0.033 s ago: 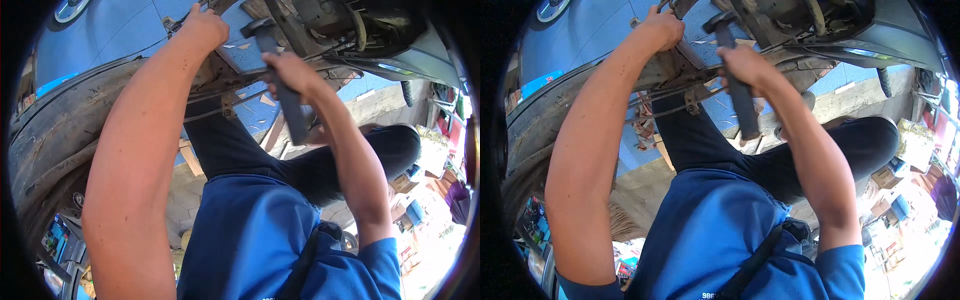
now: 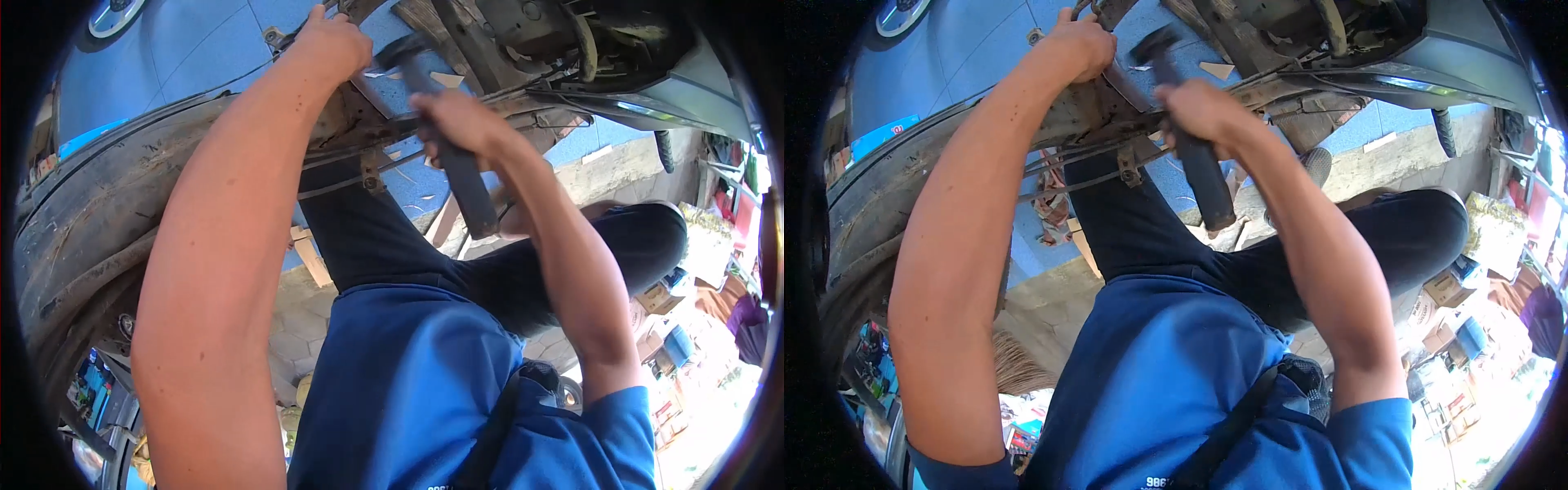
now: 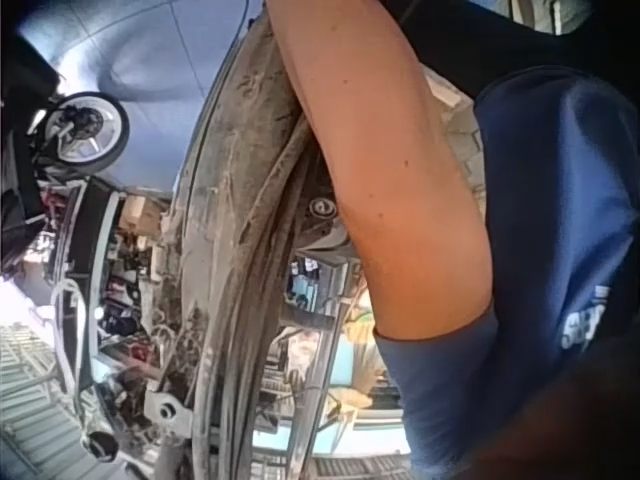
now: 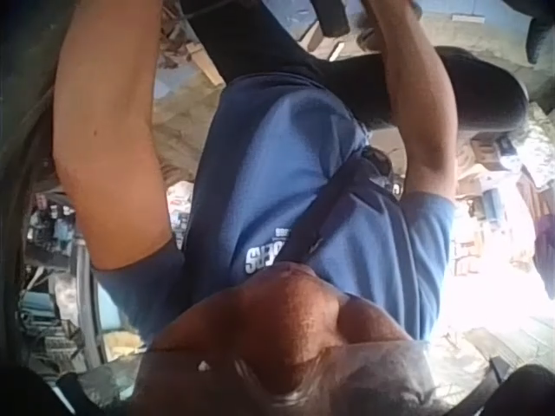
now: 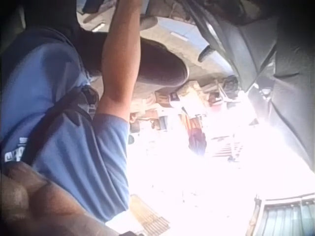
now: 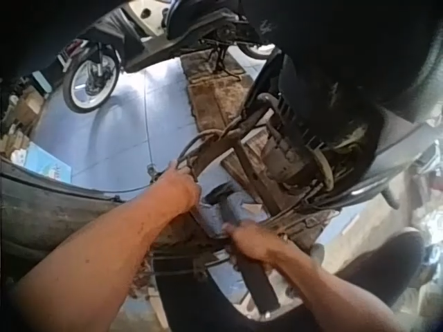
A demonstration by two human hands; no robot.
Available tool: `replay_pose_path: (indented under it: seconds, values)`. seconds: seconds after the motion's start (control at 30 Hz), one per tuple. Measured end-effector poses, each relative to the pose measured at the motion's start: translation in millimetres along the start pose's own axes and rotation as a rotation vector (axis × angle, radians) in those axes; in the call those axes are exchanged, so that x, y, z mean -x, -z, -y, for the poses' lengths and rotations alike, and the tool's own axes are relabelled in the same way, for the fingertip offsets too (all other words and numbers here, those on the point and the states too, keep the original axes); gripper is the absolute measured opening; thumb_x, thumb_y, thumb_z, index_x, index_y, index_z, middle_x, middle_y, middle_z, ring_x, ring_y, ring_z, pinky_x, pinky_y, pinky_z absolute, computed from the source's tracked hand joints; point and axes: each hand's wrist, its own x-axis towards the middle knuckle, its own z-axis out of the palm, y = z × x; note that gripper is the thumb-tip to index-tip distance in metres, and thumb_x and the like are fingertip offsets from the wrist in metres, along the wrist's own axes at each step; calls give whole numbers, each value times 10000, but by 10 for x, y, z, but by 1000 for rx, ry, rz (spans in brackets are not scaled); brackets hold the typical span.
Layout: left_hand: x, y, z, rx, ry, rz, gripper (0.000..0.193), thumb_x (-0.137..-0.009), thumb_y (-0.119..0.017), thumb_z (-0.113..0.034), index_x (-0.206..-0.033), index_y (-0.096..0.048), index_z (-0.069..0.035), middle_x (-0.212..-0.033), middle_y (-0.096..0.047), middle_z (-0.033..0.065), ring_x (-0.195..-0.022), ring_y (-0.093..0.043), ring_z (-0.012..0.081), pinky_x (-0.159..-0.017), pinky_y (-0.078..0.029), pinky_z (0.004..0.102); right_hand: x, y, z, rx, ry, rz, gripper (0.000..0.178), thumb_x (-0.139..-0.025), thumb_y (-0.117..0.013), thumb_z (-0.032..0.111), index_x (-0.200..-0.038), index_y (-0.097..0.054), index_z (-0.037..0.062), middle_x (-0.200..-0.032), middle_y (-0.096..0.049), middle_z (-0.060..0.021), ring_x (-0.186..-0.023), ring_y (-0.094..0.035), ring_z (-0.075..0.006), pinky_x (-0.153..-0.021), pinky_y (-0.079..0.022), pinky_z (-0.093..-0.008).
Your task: Hammering and fitting a metal reinforcement plate onto a motorcycle frame.
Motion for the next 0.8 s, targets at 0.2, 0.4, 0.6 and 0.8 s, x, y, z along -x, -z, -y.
replay_pose_path:
  seconds: [0.2,0.4,0.6,0.8]
  values:
    - [-96,8,-27,-55,36,73,468,-821,-648,-53,-1279,-609,-141,-1224,-649,56,-1302,-462,225,-1014,-295,544,-109,146,-55,75,-65,237,302,-976,-531,287,-867,-519,6,-626,-523,-48,-475,-524,-132,-421,-461,-309]
    - [-20,34,-92,-43,-14,-25,403,-827,-642,-69,-1223,-647,-141,-1236,-646,54,-1287,-474,221,-1015,-310,531,-84,139,47,273,-123,242,328,-971,-537,294,-903,-539,-27,-648,-534,-52,-485,-536,-130,-426,-486,-300]
    - [172,-93,-329,-38,-31,-25,280,-912,-522,-140,-1132,-695,-145,-1197,-668,51,-1195,-560,228,-1012,-331,528,-86,132,135,295,-173,300,293,-960,-560,258,-1028,-497,-20,-693,-522,-38,-505,-546,-122,-408,-475,-296]
    - [179,-359,-435,229,-35,-128,288,-934,-464,-192,-1027,-733,-150,-1051,-706,52,-1108,-622,226,-1030,-297,577,-78,190,93,223,-160,253,325,-960,-544,254,-991,-527,-69,-685,-554,-72,-511,-561,-163,-434,-500,-341]
